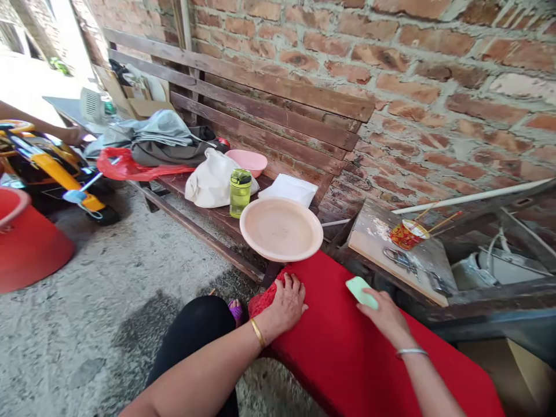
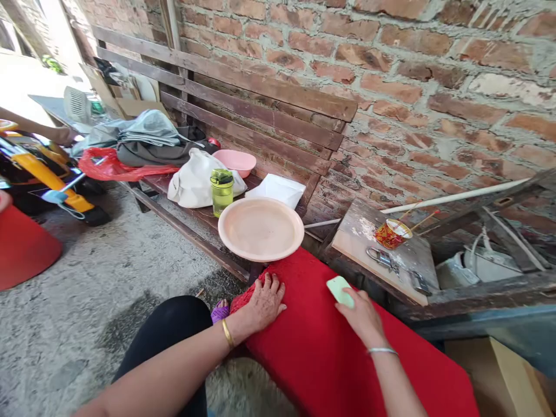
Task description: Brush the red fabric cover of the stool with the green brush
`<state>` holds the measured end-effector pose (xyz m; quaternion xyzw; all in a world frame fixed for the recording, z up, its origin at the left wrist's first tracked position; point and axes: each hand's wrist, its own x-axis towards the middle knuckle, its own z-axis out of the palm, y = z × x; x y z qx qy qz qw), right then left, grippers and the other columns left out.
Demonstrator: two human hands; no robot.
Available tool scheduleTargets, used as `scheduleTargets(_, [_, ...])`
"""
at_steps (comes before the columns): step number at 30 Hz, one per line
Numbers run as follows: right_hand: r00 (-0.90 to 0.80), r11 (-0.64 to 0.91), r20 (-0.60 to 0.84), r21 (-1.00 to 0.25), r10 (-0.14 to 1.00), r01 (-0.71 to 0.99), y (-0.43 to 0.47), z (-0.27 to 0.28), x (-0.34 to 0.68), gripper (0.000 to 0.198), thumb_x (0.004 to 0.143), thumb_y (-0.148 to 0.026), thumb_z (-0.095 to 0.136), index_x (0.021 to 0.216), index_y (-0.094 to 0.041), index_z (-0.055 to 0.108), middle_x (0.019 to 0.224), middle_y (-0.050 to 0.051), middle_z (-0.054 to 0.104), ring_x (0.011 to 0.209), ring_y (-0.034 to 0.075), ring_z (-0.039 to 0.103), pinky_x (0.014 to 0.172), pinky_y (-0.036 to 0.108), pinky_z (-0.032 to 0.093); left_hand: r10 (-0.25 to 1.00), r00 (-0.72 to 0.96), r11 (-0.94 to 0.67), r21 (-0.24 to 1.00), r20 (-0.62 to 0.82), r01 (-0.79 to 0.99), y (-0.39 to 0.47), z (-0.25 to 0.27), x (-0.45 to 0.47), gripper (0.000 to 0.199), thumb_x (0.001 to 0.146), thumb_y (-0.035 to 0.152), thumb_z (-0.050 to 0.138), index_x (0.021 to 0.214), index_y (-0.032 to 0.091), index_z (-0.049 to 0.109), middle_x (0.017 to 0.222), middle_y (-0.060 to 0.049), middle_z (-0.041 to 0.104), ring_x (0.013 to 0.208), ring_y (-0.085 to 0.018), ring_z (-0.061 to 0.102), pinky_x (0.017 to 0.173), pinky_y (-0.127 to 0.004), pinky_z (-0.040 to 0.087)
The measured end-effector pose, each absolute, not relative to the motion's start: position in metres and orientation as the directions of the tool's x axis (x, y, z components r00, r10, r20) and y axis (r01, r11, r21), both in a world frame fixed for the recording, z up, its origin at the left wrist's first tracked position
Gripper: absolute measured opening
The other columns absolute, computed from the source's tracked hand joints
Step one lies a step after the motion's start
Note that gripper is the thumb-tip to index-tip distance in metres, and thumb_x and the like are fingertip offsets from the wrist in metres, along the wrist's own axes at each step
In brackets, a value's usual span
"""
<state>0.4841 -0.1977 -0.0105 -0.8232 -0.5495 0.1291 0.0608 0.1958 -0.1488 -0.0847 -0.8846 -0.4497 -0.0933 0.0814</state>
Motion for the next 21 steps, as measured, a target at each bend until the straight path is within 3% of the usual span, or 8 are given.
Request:
scheduleTargets(5, [0.191, -0.225, -0.134, -0.320, 0.972, 0.920, -0.121, -0.023, 0.392, 0.046, 0.081, -0.039, 0.066, 0.126, -0.030, 0.063, 0.115, 0.005, 0.057, 0.106, 0.024, 0.060, 0.088, 0.032, 0.046, 0.787, 0.584, -0.591, -0.027, 0.198, 0.806, -0.145, -0.082, 0.197, 0.061, 0.089, 0.058, 0.055, 0.133, 0.016, 0.060, 0.137, -0.023, 0.054, 0.128, -0.043, 0.048, 0.096, -0.058, 0.040])
scheduleTargets(9, [0.177, -0.219, -0.147, -0.351, 0.973, 0.911, -0.107, -0.029, 0.380, 0.047, 0.080, -0.036, 0.070, 0.126, -0.031, 0.064, 0.117, 0.004, 0.056, 0.108, 0.021, 0.058, 0.089, 0.028, 0.043, 0.794, 0.580, -0.585, -0.031, 0.184, 0.811, -0.143, -0.083, 0.198, 0.062, 0.088, 0.056, 0.058, 0.134, 0.016, 0.059, 0.139, -0.023, 0.053, 0.128, -0.043, 0.047, 0.097, -0.059, 0.040])
scheduleTargets(16, [0.406, -0.447, -0.188, -0.331, 0.894, 0.831, -0.190, -0.032, 0.486, 0.048, 0.077, -0.043, 0.061, 0.122, -0.027, 0.066, 0.108, 0.005, 0.058, 0.098, 0.022, 0.062, 0.080, 0.029, 0.046, 0.788, 0.595, -0.596, -0.046, 0.159, 0.802, -0.143, -0.088, 0.197, 0.060, 0.090, 0.055, 0.055, 0.135, 0.016, 0.058, 0.139, -0.024, 0.052, 0.129, -0.043, 0.046, 0.096, -0.058, 0.040])
scheduleTargets(21, [0.677, -0.680, -0.124, -0.283, 0.726, 0.677, -0.289, -0.024, 0.581, 0.050, 0.066, -0.050, 0.058, 0.108, -0.026, 0.070, 0.093, 0.008, 0.063, 0.092, 0.029, 0.067, 0.080, 0.037, 0.052, 0.787, 0.592, -0.594, -0.050, 0.174, 0.803, -0.143, -0.092, 0.195, 0.058, 0.092, 0.052, 0.053, 0.137, 0.017, 0.056, 0.141, -0.023, 0.050, 0.130, -0.042, 0.044, 0.098, -0.058, 0.038])
